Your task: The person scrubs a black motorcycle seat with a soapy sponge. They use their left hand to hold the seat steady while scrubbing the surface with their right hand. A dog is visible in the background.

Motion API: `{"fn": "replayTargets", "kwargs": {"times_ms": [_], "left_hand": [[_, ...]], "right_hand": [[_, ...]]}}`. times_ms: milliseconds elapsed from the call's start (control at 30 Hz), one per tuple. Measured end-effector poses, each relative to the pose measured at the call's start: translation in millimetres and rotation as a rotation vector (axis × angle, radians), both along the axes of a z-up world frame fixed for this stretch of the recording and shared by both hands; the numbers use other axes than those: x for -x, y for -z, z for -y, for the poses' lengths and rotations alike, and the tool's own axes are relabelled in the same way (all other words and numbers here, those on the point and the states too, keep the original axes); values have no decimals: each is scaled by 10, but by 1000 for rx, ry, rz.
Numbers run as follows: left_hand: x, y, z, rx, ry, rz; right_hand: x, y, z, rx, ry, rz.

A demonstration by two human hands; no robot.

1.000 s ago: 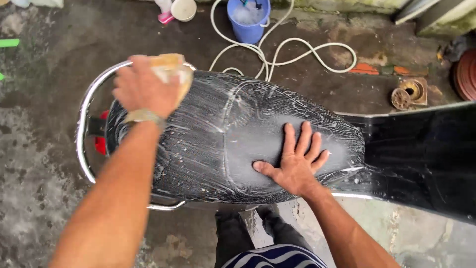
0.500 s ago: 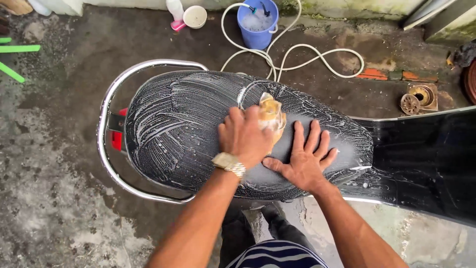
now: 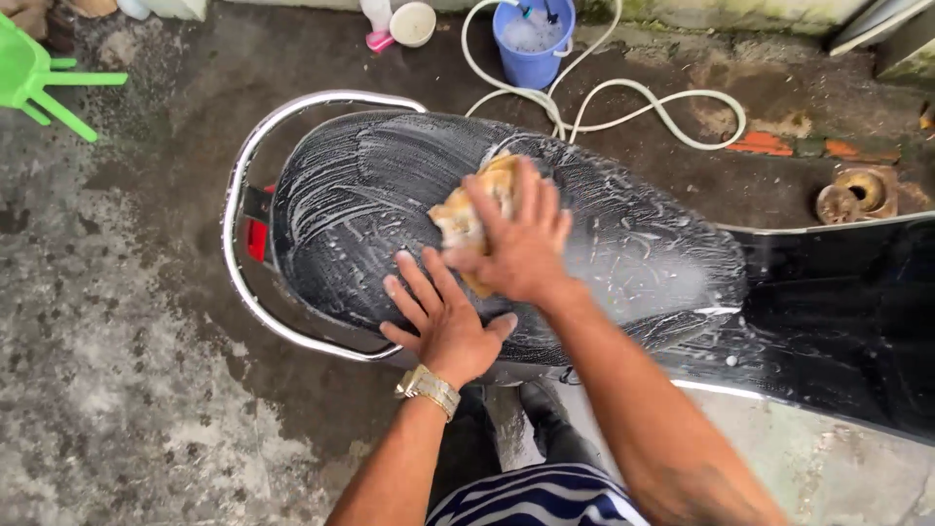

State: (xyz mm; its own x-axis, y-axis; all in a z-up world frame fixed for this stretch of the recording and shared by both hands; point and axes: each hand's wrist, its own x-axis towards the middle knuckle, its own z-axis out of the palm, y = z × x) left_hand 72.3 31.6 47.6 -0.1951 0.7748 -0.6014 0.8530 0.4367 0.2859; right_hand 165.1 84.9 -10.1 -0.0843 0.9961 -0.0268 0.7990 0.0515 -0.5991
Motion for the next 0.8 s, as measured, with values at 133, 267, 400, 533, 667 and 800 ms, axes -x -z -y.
{"fn": "replayTargets", "kwargs": {"times_ms": [133, 267, 400, 533, 667, 800], "left_hand": [[-192, -87, -136, 62, -216, 157], [-230, -221, -180, 38, -282, 211], [-277, -178, -239, 135, -278, 65], [-382, -76, -291, 172, -301, -61], [-374, -48, -314, 219, -298, -61], [-385, -26, -385, 191, -331, -48]], "right_hand": [[34, 70, -36, 147, 43, 99], [-637, 588, 215, -481, 288, 240], [-1486, 966, 467, -323, 640, 362], [-1700, 1076, 447, -146, 990, 210], [-1500, 887, 832, -602, 440, 495], [-1440, 1132, 766, -725, 770, 110]]}}
